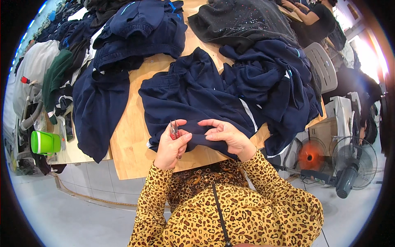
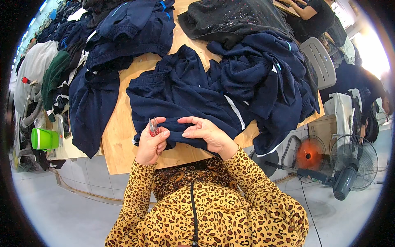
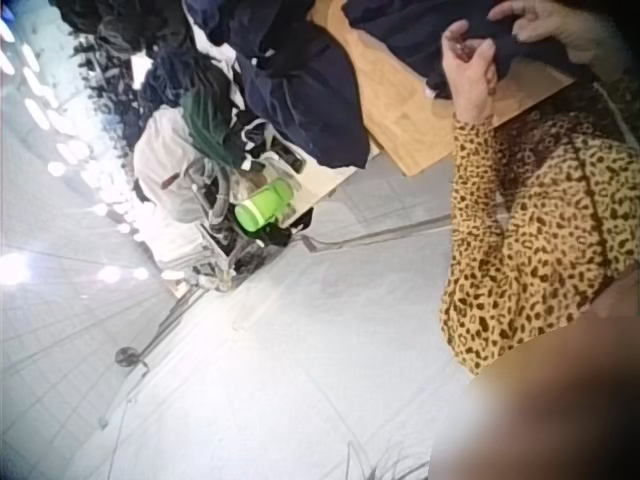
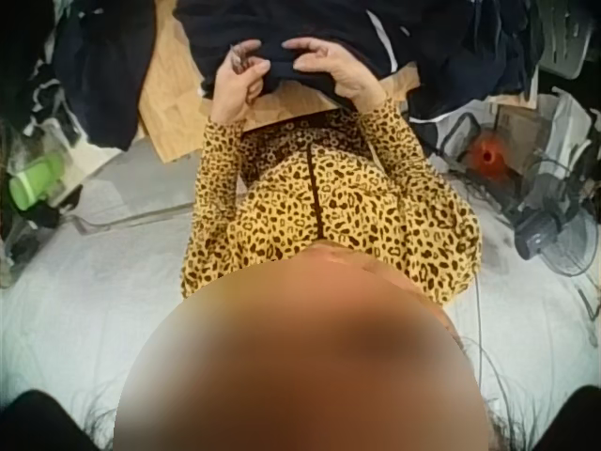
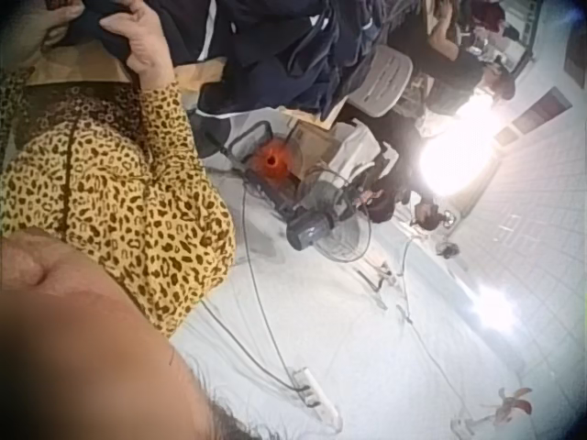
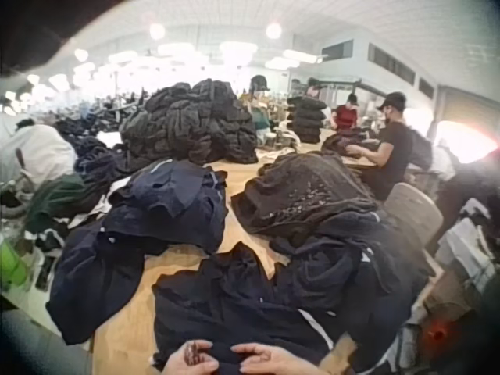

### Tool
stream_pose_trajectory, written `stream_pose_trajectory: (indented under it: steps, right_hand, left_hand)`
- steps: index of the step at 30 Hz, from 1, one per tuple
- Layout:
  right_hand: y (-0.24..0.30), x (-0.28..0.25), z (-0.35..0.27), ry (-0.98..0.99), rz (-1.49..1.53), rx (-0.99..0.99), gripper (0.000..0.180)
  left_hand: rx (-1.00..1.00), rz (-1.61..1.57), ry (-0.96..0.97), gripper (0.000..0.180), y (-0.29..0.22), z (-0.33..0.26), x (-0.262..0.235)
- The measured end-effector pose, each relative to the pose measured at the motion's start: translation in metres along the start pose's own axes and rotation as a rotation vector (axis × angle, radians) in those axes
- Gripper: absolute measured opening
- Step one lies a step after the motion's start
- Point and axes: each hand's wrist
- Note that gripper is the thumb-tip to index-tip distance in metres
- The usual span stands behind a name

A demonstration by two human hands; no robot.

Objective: Trimming loose threads from navy blue garments using small thread snips.

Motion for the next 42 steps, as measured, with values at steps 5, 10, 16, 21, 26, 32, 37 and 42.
stream_pose_trajectory:
  steps: [5, 10, 16, 21, 26, 32, 37, 42]
  right_hand:
    - [-0.004, 0.008, 0.002, -0.039, -0.097, 0.013, 0.056]
    - [-0.004, 0.010, 0.002, -0.052, -0.095, -0.012, 0.057]
    - [-0.005, 0.007, 0.000, -0.019, -0.012, -0.036, 0.055]
    - [-0.003, 0.009, -0.002, -0.031, 0.043, -0.086, 0.052]
    - [-0.001, 0.010, -0.003, -0.056, -0.006, -0.124, 0.049]
    - [0.003, 0.014, -0.004, -0.050, -0.102, -0.146, 0.049]
    - [0.002, 0.011, -0.002, -0.046, -0.046, -0.145, 0.052]
    - [0.002, 0.010, -0.001, -0.030, -0.062, -0.146, 0.052]
  left_hand:
    - [0.013, 0.053, -0.006, 0.039, -0.001, -0.002, 0.006]
    - [0.038, 0.073, -0.007, 0.038, 0.001, 0.001, 0.004]
    - [0.050, 0.047, -0.032, 0.035, 0.005, 0.003, -0.001]
    - [0.289, 0.500, -0.073, 0.014, 0.010, 0.001, 0.000]
    - [0.783, 0.865, -0.001, 0.010, -0.005, -0.012, 0.020]
    - [0.927, 1.006, 0.084, 0.007, 0.003, -0.001, 0.017]
    - [0.334, 0.541, 0.113, 0.010, 0.003, -0.001, 0.015]
    - [-0.029, 0.261, 0.131, 0.012, 0.000, -0.001, 0.013]
Point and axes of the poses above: each hand's wrist, its own z-axis towards the middle knuckle, its own x-axis out of the palm, y = z × x, and after that the axes turned 8 degrees about -y, right-handed
